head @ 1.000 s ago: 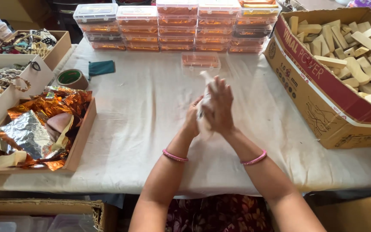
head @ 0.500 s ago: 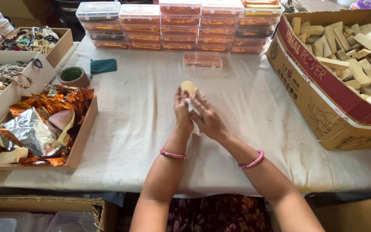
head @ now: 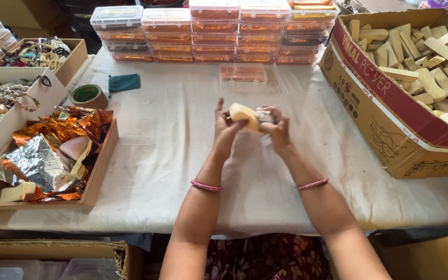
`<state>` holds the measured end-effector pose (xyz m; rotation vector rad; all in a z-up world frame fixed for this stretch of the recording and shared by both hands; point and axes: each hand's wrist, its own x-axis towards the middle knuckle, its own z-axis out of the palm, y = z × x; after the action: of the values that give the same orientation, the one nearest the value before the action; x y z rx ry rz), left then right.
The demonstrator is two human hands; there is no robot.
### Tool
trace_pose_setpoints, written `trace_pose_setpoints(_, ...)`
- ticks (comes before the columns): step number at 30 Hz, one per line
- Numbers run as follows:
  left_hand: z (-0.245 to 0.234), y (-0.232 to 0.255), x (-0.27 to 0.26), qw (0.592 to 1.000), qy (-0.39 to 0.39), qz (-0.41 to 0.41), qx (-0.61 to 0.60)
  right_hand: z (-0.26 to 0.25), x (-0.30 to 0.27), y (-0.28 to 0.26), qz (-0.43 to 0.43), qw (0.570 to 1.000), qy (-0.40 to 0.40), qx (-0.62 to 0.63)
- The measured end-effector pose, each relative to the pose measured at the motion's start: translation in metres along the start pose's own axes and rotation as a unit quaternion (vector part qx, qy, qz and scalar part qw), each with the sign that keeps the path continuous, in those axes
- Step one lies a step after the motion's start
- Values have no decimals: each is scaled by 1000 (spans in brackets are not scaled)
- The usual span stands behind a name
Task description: The person wipes a small wooden block with a white cloth, then wraps it in a sheet of orange foil. They place the wrapped block into a small transparent plastic container and stack it with others. The person then picks up another wooden block and wipes it with the cloth.
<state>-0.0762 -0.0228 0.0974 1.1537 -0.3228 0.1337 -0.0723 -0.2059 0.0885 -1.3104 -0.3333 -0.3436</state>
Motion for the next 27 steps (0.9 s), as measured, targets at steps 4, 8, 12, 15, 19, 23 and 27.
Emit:
trace_pose_setpoints(4,3,-5,-6,960,-27,72,271,-11,2,-16,-171,943,12,-284)
trace_pose_setpoints(8,9,23,-17,838,-29,68,540,10,-13,-10,-187,819,-15,-543)
trace_pose_setpoints(12,-20,-39,4,786,4,31,618,48,-35,-29,-150,859,-142,-469)
trace_pose_setpoints(15,-22,-26,-1,823,10,66,564,59,-40,-51,-107,893,-185,-396)
trace_pose_setpoints(19,-10,-15,-2,809,13,2,587,27,-18,-18,-309,720,-135,-606)
trace_pose_setpoints(23,-2,-3,-10,824,5,14,566,-15,1,6,-153,765,-48,-624)
trace_pose_setpoints(27,-2,-3,-8,817,-3,8,577,-30,2,1,-86,755,42,-649)
